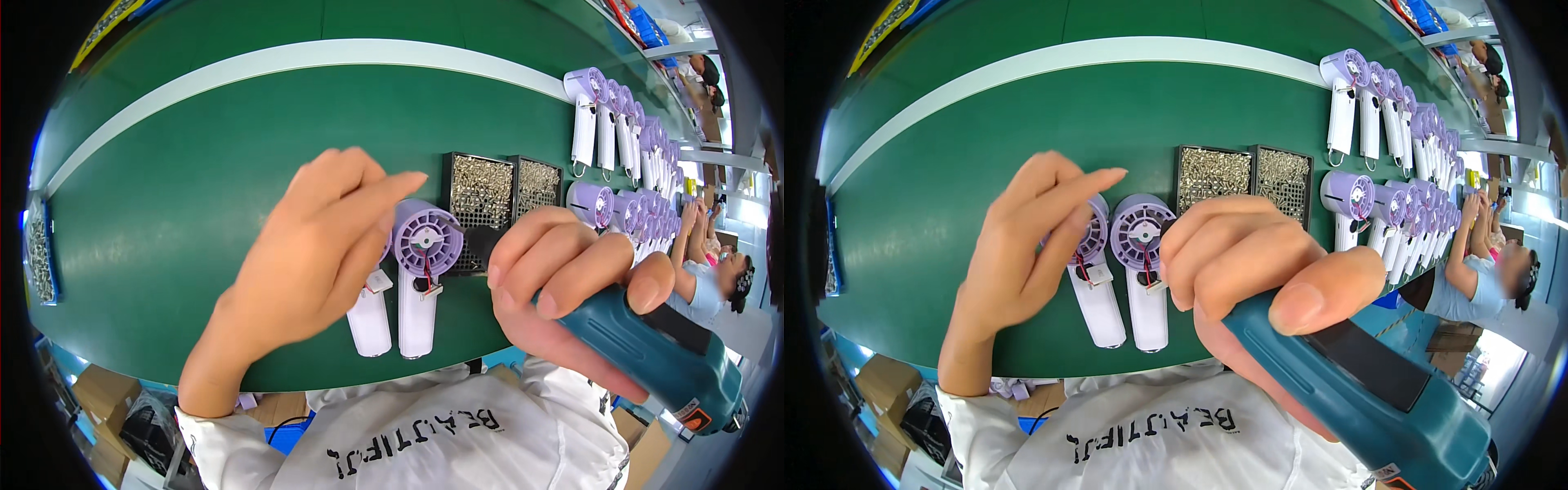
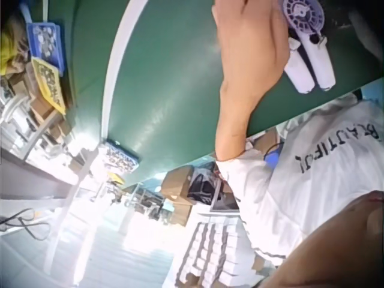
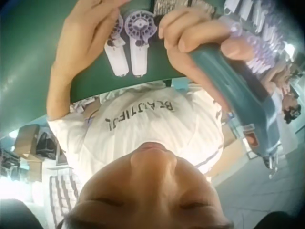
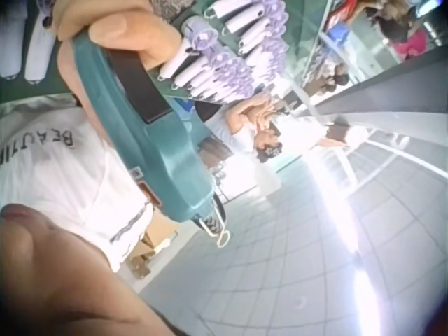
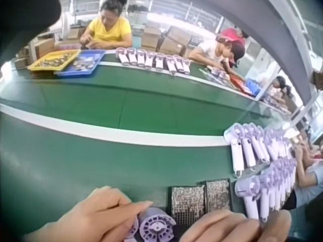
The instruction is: Assembling portable hand fans by joining plastic housing components and securing them with an electric screwdriver.
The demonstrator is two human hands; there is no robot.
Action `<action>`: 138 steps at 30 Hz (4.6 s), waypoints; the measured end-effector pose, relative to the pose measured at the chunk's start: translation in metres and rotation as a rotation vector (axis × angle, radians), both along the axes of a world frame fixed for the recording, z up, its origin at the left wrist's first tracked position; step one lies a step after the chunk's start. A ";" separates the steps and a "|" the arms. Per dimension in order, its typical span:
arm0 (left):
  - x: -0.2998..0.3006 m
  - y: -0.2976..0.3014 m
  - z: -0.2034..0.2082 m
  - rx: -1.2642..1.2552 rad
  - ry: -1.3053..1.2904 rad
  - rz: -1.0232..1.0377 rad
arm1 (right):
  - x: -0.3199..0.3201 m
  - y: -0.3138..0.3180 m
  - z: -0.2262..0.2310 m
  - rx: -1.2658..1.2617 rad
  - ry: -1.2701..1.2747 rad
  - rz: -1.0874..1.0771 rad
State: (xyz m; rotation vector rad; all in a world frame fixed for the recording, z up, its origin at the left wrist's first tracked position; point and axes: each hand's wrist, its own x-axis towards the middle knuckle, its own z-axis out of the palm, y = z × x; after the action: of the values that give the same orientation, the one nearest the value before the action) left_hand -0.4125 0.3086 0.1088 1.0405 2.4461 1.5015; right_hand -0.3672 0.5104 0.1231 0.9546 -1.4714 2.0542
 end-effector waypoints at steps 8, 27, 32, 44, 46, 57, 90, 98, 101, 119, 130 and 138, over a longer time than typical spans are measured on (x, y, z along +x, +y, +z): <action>0.051 0.002 -0.022 0.174 0.285 -0.052 | -0.010 0.004 -0.016 -0.062 -0.070 0.057; 0.092 0.020 -0.064 0.111 0.435 -0.146 | -0.035 -0.022 -0.037 -0.174 -0.176 0.065; 0.093 0.021 -0.067 0.123 0.419 -0.147 | -0.038 -0.024 -0.041 -0.124 -0.160 0.014; 0.091 0.021 -0.066 0.200 0.413 -0.113 | -0.037 -0.028 -0.042 -0.054 -0.166 -0.053; 0.091 0.019 -0.062 0.193 0.419 -0.116 | -0.034 -0.034 -0.042 -0.084 -0.227 -0.125; 0.096 0.023 -0.059 0.178 0.227 -0.125 | 0.009 -0.001 0.014 0.203 0.119 -0.025; 0.099 0.017 -0.050 0.326 -0.145 -0.087 | 0.078 -0.004 0.014 -0.198 -0.337 0.116; 0.097 0.014 -0.052 0.336 -0.184 -0.135 | 0.073 0.001 0.013 -0.205 -0.360 0.260; 0.097 0.014 -0.048 0.310 -0.086 -0.081 | 0.070 -0.003 0.016 -0.166 -0.350 0.246; 0.106 0.014 -0.066 0.114 0.350 0.033 | 0.025 0.010 0.016 -0.093 -0.185 0.019; 0.110 0.018 -0.060 -0.181 0.418 -0.025 | 0.151 0.073 -0.052 -0.330 -0.514 -0.606; 0.128 0.021 -0.062 -0.178 0.431 -0.031 | 0.146 0.064 -0.061 -0.458 -0.556 -0.642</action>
State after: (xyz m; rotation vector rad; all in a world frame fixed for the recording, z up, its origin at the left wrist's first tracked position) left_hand -0.2843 0.3298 0.0472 1.4827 2.7562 1.1142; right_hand -0.2208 0.5748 0.0616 -0.2712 -1.2196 2.0640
